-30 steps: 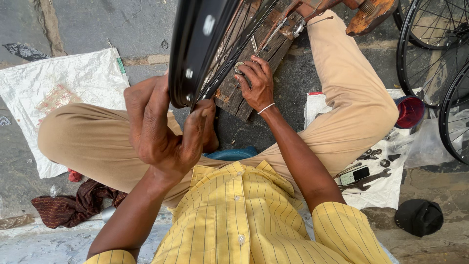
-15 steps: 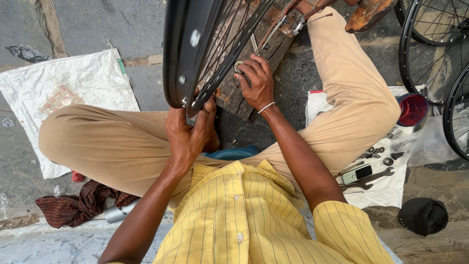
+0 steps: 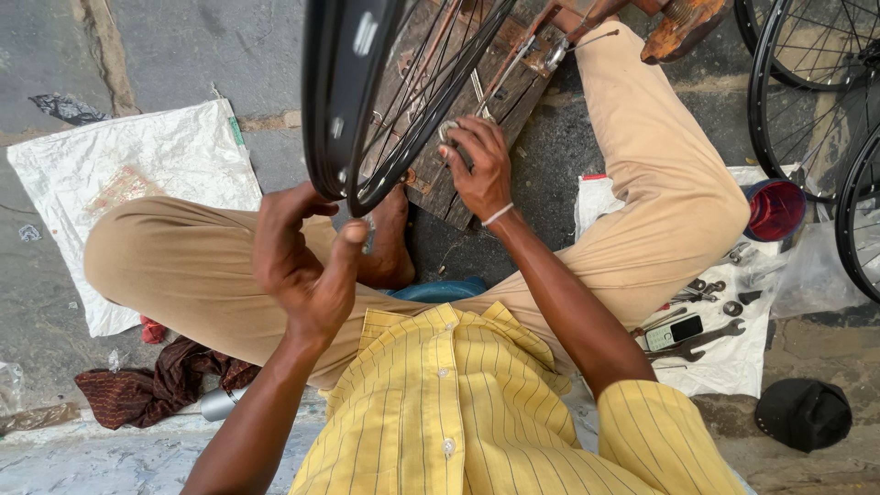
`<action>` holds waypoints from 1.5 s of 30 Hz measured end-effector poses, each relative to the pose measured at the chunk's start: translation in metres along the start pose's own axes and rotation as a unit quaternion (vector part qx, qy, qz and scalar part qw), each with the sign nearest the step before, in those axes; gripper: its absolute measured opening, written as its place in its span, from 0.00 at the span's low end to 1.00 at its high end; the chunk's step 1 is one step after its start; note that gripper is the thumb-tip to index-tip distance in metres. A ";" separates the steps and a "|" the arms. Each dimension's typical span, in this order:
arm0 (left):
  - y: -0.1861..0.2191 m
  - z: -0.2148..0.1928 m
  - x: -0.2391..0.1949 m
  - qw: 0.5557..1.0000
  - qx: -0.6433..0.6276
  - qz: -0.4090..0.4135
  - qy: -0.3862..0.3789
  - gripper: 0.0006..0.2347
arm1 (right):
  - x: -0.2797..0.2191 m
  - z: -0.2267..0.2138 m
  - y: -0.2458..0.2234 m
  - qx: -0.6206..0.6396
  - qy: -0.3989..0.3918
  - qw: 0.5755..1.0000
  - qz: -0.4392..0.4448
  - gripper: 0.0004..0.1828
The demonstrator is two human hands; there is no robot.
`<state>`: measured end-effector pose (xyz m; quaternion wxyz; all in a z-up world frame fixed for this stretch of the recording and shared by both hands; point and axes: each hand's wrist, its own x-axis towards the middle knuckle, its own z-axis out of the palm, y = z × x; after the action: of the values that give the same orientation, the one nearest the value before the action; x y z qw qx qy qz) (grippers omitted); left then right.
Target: The person sits on the ground and works on a bicycle wheel mounted on a wooden stand. They use a wrench to tighten the nuts on the wheel's axle and adjust the wheel's position. The person also handles the wheel rim and spokes with their hands.
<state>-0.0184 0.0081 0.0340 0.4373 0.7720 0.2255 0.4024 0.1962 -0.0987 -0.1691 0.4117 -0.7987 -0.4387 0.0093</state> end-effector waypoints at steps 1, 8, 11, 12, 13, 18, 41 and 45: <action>0.007 -0.006 -0.001 0.999 -0.033 -0.003 0.011 0.17 | 0.002 -0.008 -0.015 0.025 0.002 0.999 -0.032 0.12; 0.022 -0.009 0.018 0.997 0.025 0.026 -0.063 0.30 | 0.051 -0.105 -0.131 0.075 0.025 0.957 -0.280 0.16; 0.033 -0.004 0.041 0.998 0.018 0.034 -0.050 0.29 | 0.088 -0.133 -0.169 0.113 0.038 0.949 -0.293 0.17; 0.040 -0.004 0.049 0.998 -0.013 0.037 -0.050 0.29 | 0.098 -0.143 -0.181 0.140 0.040 0.947 -0.286 0.17; 0.047 -0.003 0.060 0.997 -0.042 0.043 -0.048 0.29 | 0.110 -0.153 -0.190 0.183 0.016 0.947 -0.263 0.17; 0.079 0.013 0.094 0.985 -0.169 0.005 -0.035 0.22 | 0.141 -0.195 -0.218 0.251 -0.057 0.949 -0.183 0.16; 0.101 0.013 0.107 0.990 -0.069 0.116 0.025 0.25 | 0.124 -0.169 -0.223 0.254 0.189 0.931 -0.182 0.14; 0.105 0.007 0.119 0.988 -0.117 0.102 0.013 0.20 | 0.120 -0.160 -0.220 0.304 0.266 0.904 -0.137 0.21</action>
<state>0.0558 0.0337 0.1725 0.4785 0.7288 0.1027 0.4789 0.1777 -0.0570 0.1250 0.7330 -0.5395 -0.3941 -0.1278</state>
